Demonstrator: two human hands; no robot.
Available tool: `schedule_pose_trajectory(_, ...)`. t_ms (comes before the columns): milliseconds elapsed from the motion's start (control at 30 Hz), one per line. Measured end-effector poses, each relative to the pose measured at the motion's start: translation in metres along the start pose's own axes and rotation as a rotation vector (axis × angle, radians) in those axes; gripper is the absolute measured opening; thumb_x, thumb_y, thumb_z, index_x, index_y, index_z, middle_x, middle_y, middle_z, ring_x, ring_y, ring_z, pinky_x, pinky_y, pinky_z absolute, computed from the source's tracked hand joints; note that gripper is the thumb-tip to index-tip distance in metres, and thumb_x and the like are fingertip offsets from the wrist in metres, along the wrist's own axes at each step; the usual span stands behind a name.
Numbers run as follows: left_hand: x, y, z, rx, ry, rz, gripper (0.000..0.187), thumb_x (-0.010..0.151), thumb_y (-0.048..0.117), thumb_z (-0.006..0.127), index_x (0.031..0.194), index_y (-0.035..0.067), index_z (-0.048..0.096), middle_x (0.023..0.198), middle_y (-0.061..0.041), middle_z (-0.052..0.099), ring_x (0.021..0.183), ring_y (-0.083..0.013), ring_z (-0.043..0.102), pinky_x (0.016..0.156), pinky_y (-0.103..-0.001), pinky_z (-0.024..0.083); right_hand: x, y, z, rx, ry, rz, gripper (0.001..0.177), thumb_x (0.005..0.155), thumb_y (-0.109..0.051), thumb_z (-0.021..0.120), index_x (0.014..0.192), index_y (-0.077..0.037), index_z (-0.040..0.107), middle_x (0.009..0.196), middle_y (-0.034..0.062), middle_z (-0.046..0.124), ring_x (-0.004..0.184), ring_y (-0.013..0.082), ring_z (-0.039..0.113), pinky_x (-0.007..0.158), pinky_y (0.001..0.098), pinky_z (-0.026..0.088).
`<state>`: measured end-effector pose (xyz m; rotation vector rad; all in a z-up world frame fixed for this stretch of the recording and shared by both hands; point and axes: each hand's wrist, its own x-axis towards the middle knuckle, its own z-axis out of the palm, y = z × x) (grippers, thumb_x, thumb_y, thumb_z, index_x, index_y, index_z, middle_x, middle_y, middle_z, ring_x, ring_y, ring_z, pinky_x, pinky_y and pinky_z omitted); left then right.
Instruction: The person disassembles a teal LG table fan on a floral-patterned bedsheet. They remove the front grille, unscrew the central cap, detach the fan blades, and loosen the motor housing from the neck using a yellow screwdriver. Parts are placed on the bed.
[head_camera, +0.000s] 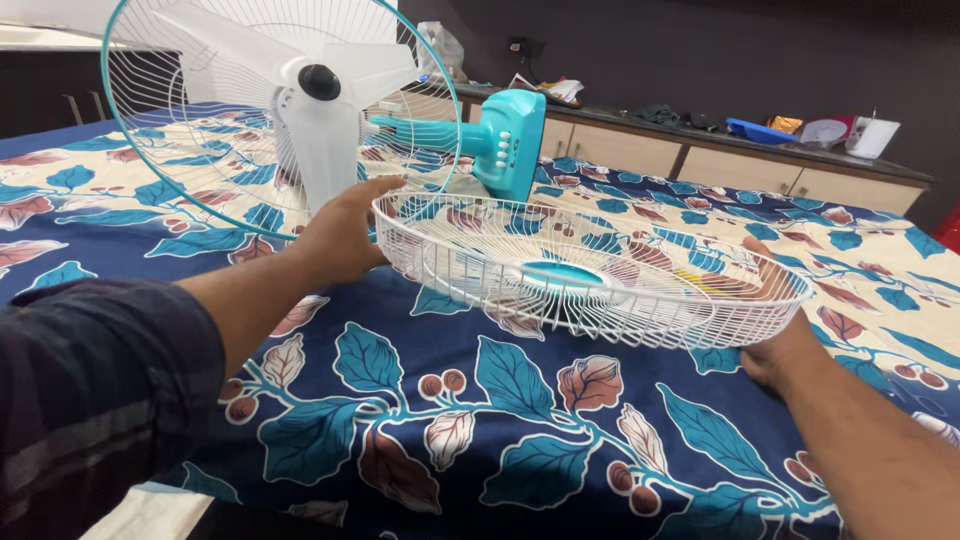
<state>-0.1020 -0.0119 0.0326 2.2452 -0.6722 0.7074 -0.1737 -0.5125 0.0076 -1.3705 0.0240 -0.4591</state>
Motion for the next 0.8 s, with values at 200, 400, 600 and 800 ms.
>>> schedule_pose_trajectory(200, 0.011, 0.003, -0.001, 0.052, 0.035, -0.072, 0.077, 0.066, 0.027, 0.094, 0.135, 0.014, 0.062, 0.117, -0.015, 0.066, 0.097, -0.0283, 0.066, 0.089, -0.038, 0.054, 0.006, 0.009, -0.008, -0.037, -0.09, -0.048, 0.057, 0.097, -0.014, 0.054, 0.151, -0.024, 0.038, 0.139, 0.0142, 0.059, 0.123, 0.0278, 0.063, 0.1, 0.0431, 0.054)
schedule_pose_trajectory(400, 0.009, 0.0, -0.002, 0.099, 0.177, 0.238, 0.065, 0.066, 0.019, 0.095, 0.123, 0.01, 0.066, 0.131, -0.021, 0.06, 0.118, -0.0366, 0.06, 0.094, -0.04, 0.05, 0.001, 0.011, -0.006, 0.058, -0.098, -0.074, 0.061, 0.099, -0.008, 0.056, 0.155, -0.024, 0.038, 0.141, 0.015, 0.059, 0.121, 0.027, 0.065, 0.096, 0.0412, 0.057)
schedule_pose_trajectory(600, 0.022, 0.014, -0.011, -0.1, 0.047, -0.044, 0.059, 0.078, 0.013, 0.076, 0.134, 0.015, 0.057, 0.124, -0.011, 0.072, 0.116, -0.0252, 0.072, 0.098, -0.037, 0.055, 0.014, 0.014, -0.018, -0.192, 0.074, -0.098, 0.084, 0.088, 0.006, 0.054, 0.157, -0.038, 0.033, 0.131, 0.0104, 0.059, 0.109, 0.0247, 0.065, 0.079, 0.0412, 0.056)
schedule_pose_trajectory(800, 0.04, 0.023, -0.023, -0.06, 0.143, 0.321, 0.063, 0.085, 0.026, 0.09, 0.128, 0.001, 0.051, 0.122, -0.017, 0.07, 0.114, -0.0257, 0.065, 0.096, -0.038, 0.049, 0.029, -0.006, -0.028, -0.319, 0.047, -0.316, 0.054, 0.107, -0.023, 0.073, 0.144, -0.005, 0.038, 0.152, 0.0255, 0.046, 0.135, 0.0386, 0.053, 0.083, 0.0479, 0.055)
